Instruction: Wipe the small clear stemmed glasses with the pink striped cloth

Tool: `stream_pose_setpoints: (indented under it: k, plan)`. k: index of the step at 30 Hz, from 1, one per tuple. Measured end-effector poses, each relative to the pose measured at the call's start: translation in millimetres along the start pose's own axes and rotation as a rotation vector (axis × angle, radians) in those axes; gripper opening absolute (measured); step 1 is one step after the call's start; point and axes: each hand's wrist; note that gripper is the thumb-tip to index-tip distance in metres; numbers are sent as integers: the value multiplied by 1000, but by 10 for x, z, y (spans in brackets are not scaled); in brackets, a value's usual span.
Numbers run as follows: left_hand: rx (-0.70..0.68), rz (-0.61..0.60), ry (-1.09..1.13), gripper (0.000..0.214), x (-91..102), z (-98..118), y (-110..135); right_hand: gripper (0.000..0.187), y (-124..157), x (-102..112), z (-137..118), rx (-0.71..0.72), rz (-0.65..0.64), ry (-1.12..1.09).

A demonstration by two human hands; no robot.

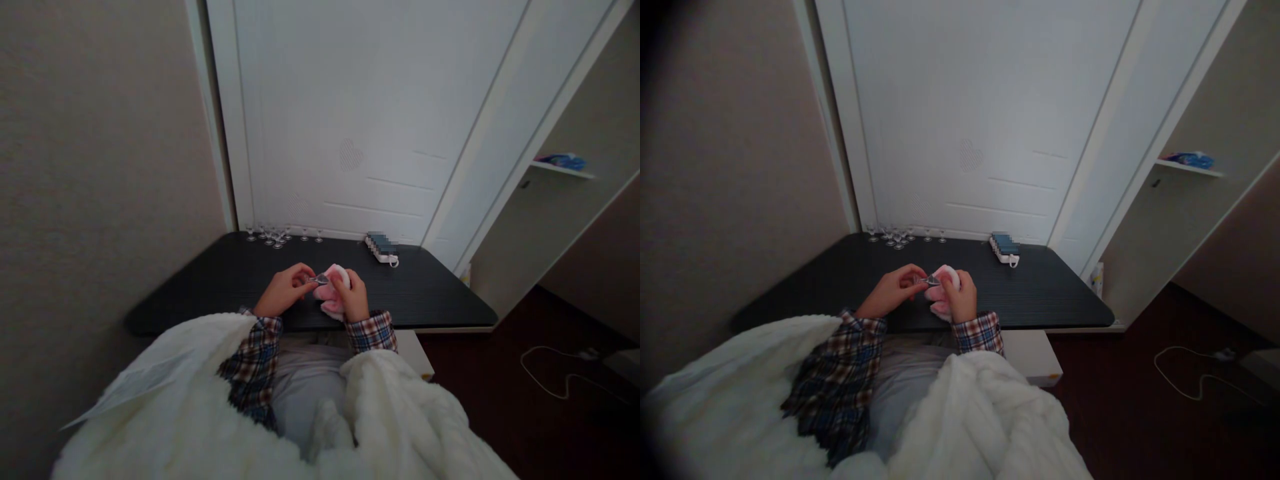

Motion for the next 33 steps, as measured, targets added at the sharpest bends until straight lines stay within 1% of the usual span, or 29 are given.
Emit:
stream_pose_setpoints:
  k: [9,15,24,33]
  plan:
    - [13,2,27,38,-6,10,-1,14,-10,-6,-2,-36,-6,21]
    - [20,-16,62,39,-12,-6,-1,15,-5,-5,12,-15,1,4]
    - [42,-14,0,36,6,57,18,17,-4,1,-32,-28,-8,9]
    - [44,-10,-18,34,20,111,40,17,-7,4,-34,-25,-21,18]
Point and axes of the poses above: each hand's wrist, its own y-axis away from the middle knuckle, its own x-axis out of the back of the hand, z = x × y, and after that the axes turned 7 degrees about x, right-handed
